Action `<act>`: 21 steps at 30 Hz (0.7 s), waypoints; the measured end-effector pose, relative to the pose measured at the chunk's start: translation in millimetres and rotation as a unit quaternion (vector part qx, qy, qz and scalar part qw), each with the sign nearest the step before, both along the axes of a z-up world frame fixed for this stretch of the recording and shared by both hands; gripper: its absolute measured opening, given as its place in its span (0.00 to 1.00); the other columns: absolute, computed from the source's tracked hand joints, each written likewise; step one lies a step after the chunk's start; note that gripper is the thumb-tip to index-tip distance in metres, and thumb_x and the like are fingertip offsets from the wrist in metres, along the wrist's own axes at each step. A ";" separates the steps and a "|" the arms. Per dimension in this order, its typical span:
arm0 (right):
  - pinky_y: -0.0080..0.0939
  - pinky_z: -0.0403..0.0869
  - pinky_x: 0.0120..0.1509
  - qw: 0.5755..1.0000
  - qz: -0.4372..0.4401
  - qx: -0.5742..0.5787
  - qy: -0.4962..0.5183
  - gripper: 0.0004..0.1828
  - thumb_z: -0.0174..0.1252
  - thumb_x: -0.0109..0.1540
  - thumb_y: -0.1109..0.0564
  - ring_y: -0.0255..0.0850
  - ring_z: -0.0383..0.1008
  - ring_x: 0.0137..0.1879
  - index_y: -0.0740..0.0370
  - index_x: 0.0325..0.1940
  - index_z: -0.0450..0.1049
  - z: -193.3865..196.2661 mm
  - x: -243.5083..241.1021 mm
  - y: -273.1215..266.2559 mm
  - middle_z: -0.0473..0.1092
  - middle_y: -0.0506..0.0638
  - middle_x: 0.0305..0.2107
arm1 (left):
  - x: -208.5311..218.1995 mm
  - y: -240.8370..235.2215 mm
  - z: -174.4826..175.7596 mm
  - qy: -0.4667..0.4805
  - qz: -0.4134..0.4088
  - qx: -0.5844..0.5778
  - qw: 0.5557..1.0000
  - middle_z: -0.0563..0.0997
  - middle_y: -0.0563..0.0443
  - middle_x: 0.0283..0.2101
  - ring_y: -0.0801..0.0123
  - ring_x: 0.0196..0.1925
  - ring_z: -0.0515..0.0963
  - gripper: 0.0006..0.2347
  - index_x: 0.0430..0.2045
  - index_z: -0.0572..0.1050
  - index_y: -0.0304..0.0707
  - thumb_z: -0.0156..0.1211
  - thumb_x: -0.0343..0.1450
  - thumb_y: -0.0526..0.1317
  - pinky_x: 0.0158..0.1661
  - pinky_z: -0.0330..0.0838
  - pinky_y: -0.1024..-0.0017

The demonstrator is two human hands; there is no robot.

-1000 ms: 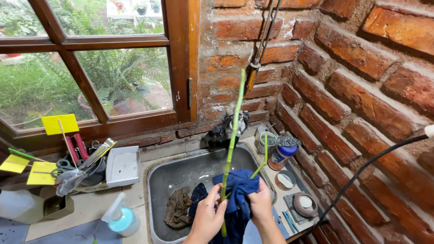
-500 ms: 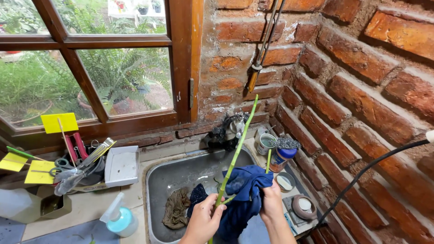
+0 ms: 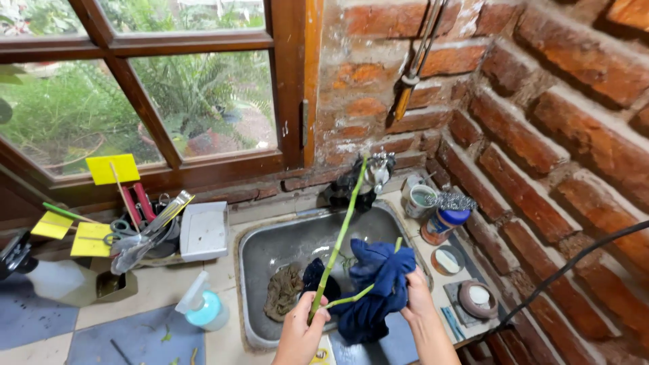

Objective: The person cleans and prepares green plant stems at a sink, wiping them with a blue cloth. They then move to a window sill and insert the prepared stems into the soil of a potted plant.

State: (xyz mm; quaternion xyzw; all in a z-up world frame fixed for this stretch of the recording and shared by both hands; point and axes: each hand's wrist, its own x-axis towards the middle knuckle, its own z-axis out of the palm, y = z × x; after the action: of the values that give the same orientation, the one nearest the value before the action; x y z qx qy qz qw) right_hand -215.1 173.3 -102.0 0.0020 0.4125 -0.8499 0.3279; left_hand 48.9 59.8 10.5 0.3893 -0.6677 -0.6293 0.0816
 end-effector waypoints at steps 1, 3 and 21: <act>0.50 0.79 0.47 1.000 0.001 0.004 -0.007 0.11 0.53 0.59 0.58 0.48 0.79 0.38 0.67 0.39 0.75 1.2 4.1 -2.7 0.78 0.59 0.34 | 1.9 3.6 -8.6 -0.007 0.001 0.004 1.000 0.82 0.56 0.32 0.75 0.27 0.72 0.05 0.39 0.74 0.46 0.49 0.75 0.38 0.35 0.62 0.76; 0.49 0.79 0.46 1.000 0.008 0.014 0.008 0.09 0.54 0.59 0.59 0.47 0.78 0.37 0.67 0.38 0.75 7.8 2.9 -11.1 0.78 0.58 0.33 | -1.2 10.3 -25.2 0.070 0.015 -0.032 0.997 0.82 0.57 0.29 0.75 0.35 0.91 0.07 0.31 0.74 0.44 0.57 0.73 0.45 0.38 0.81 0.80; 0.45 0.77 0.42 0.992 -0.006 0.057 0.113 0.04 0.60 0.57 0.62 0.44 0.77 0.34 0.65 0.35 0.76 58.0 31.8 -9.6 0.77 0.55 0.30 | 24.4 15.5 -28.6 0.092 0.057 -0.040 0.993 0.83 0.54 0.26 0.78 0.31 0.81 0.08 0.34 0.78 0.41 0.56 0.73 0.45 0.37 0.71 0.78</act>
State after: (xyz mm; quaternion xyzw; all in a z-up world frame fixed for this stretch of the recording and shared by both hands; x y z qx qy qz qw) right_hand -183.3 163.6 -44.0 -0.0725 0.4943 -0.8219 0.2735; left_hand 73.3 75.4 -18.1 0.3634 -0.6585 -0.6299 0.1938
